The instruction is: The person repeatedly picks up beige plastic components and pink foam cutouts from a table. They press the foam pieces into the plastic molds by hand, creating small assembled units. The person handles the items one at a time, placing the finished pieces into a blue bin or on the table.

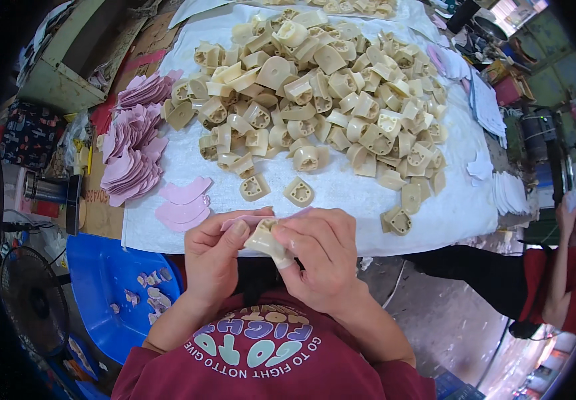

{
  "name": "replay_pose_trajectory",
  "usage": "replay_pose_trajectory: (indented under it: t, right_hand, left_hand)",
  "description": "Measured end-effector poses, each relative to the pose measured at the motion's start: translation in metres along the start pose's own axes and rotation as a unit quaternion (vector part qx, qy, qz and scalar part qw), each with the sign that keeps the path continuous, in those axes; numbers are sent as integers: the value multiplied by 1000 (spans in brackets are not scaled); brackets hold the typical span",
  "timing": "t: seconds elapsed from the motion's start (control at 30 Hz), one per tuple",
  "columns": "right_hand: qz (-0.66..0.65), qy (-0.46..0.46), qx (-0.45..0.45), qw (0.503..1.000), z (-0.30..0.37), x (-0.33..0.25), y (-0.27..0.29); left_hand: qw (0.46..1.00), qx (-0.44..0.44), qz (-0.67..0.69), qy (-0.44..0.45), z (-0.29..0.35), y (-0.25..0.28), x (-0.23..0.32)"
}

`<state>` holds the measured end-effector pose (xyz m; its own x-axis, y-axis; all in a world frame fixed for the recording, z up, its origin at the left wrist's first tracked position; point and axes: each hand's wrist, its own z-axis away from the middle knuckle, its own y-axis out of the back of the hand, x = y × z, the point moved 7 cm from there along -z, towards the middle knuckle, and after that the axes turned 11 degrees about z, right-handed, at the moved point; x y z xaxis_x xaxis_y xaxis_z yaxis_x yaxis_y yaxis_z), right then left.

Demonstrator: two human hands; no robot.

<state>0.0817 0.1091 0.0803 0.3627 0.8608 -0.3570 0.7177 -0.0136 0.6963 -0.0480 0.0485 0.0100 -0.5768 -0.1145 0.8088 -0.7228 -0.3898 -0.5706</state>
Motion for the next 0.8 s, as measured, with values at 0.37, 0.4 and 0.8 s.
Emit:
replay_pose_trajectory:
  t: [0.37, 0.4, 0.8]
  right_hand:
    - [38, -14, -78, 996, -7, 1, 1]
    - [38, -16, -85, 996, -7, 2, 1]
    - [-24, 32, -85, 996, 4, 16, -10]
  left_hand:
    - [989, -10, 94, 116, -1, 1, -5]
    - [988, -18, 94, 118, 0, 0, -6]
    - [980, -85, -58, 170, -20, 2, -2]
